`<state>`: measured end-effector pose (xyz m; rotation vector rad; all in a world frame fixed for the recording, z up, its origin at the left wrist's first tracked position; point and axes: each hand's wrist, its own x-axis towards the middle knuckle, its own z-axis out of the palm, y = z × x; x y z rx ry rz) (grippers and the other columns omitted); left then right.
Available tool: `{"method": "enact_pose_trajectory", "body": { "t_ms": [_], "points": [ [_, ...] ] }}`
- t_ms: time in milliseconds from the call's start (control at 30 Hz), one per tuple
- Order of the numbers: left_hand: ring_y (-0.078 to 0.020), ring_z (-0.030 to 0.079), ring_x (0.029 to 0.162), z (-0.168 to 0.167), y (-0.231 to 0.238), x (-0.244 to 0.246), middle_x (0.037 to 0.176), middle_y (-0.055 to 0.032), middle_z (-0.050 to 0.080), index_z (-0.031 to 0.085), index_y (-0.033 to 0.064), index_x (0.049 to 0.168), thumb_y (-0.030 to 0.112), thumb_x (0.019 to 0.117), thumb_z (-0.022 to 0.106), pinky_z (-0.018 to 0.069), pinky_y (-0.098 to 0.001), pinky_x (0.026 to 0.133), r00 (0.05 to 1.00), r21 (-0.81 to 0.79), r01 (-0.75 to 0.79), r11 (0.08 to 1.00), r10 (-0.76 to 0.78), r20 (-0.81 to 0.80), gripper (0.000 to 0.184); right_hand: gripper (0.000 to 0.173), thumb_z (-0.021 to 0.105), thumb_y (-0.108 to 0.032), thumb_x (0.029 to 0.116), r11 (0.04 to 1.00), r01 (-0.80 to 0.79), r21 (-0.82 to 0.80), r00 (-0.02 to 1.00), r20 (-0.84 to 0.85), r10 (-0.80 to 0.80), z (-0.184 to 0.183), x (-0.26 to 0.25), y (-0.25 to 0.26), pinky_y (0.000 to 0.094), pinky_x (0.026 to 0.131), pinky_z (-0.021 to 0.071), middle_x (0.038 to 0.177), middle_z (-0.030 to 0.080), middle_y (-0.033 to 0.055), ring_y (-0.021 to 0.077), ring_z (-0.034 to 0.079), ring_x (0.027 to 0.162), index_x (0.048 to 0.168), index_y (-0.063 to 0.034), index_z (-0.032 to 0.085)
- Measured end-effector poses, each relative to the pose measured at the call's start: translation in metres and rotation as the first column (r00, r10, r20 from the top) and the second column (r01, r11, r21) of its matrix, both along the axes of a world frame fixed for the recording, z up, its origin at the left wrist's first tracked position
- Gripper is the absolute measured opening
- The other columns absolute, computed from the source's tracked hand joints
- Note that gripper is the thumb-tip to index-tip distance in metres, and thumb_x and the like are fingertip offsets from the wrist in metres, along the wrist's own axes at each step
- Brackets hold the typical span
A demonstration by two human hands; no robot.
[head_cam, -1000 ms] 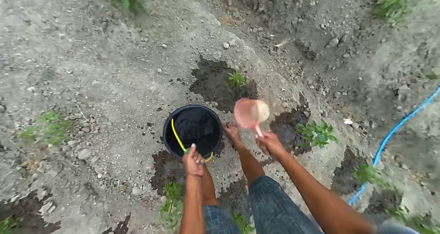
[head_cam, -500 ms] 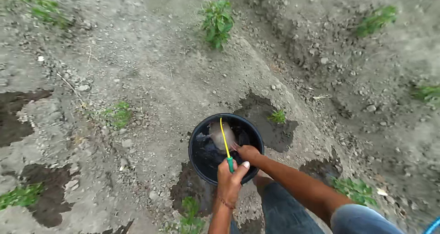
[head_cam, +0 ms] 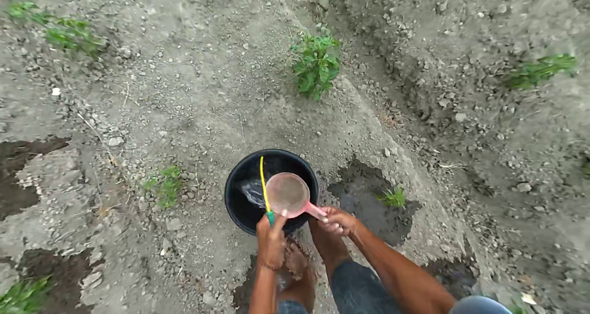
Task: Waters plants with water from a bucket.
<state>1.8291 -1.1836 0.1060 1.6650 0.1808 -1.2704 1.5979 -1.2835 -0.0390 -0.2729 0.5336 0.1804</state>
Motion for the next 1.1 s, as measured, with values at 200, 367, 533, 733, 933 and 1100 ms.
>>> {"method": "enact_pose_trajectory", "body": {
  "t_ms": [200, 367, 533, 733, 933, 1100],
  "points": [
    [-0.0015, 0.034, 0.036, -0.053, -0.040, 0.052, 0.046, 0.0097, 0.034, 0.045, 0.0166, 0.072, 0.016, 0.1051, 0.046, 0.0355, -0.0177, 0.037, 0.961, 0.072, -0.272, 0.959, 0.275, -0.021, 0.033, 0.015, 0.079, -0.030, 0.0834, 0.982, 0.057, -0.180, 0.996, -0.051, -0.067, 0.028, -0.003, -0.103, 0.0125, 0.036, 0.0339, 0.062, 0.056, -0.0109, -0.0050, 0.043, 0.041, 0.093, -0.0211, 0.072],
    [-0.0031, 0.034, 0.036, -0.082, -0.062, 0.081, 0.047, 0.0089, 0.033, 0.047, 0.0145, 0.077, 0.012, 0.1036, 0.052, 0.0374, -0.0196, 0.037, 0.955, 0.162, -0.294, 0.942, 0.296, 0.009, 0.028, 0.019, 0.064, -0.014, 0.0876, 0.915, 0.175, -0.364, 0.905, -0.306, -0.295, 0.027, 0.019, -0.185, 0.0129, 0.037, 0.0357, 0.065, 0.057, -0.0084, -0.0030, 0.043, 0.042, 0.107, -0.0150, 0.064],
    [-0.0064, 0.035, 0.035, -0.088, -0.056, 0.100, 0.046, 0.0069, 0.033, 0.044, 0.0132, 0.073, 0.022, 0.1094, 0.048, 0.0407, -0.0239, 0.038, 0.958, 0.335, -0.286, 0.898, 0.273, 0.086, 0.038, 0.019, 0.033, -0.005, 0.1064, 0.858, 0.307, -0.412, 0.730, -0.476, -0.490, 0.006, 0.058, -0.248, 0.0113, 0.036, 0.0346, 0.066, 0.055, -0.0060, -0.0028, 0.042, 0.041, 0.112, -0.0113, 0.050],
    [-0.0094, 0.055, 0.050, -0.115, -0.007, 0.128, 0.066, -0.0033, 0.055, 0.058, -0.0044, 0.101, 0.031, 0.1106, 0.047, 0.0523, -0.0262, 0.051, 0.966, 0.564, -0.252, 0.787, 0.168, 0.198, 0.038, 0.013, 0.037, -0.009, 0.1093, 0.806, 0.395, -0.440, 0.606, -0.535, -0.589, 0.000, 0.090, -0.294, 0.0112, 0.035, 0.0352, 0.063, 0.055, -0.0038, -0.0021, 0.043, 0.040, 0.109, -0.0101, 0.050],
    [-0.0246, 0.060, 0.088, -0.139, 0.020, 0.156, 0.105, -0.0219, 0.065, 0.063, -0.0096, 0.116, 0.032, 0.1095, 0.050, 0.0491, -0.0440, 0.085, 0.993, 0.645, -0.066, 0.761, -0.014, 0.117, 0.044, 0.010, 0.039, -0.009, 0.1093, 0.804, 0.292, -0.519, 0.561, -0.587, -0.583, 0.014, 0.116, -0.309, 0.0113, 0.034, 0.0330, 0.062, 0.054, -0.0035, -0.0021, 0.041, 0.039, 0.109, -0.0097, 0.049],
    [-0.0267, 0.060, 0.089, -0.153, 0.021, 0.157, 0.101, -0.0226, 0.064, 0.063, -0.0109, 0.113, 0.028, 0.1093, 0.050, 0.0484, -0.0460, 0.087, 0.992, 0.654, -0.094, 0.750, 0.015, 0.125, 0.041, 0.010, 0.039, -0.010, 0.1096, 0.792, 0.263, -0.551, 0.547, -0.591, -0.593, 0.027, 0.134, -0.307, 0.0112, 0.035, 0.0325, 0.061, 0.052, -0.0050, -0.0028, 0.040, 0.040, 0.107, -0.0115, 0.049]
  ]
}}
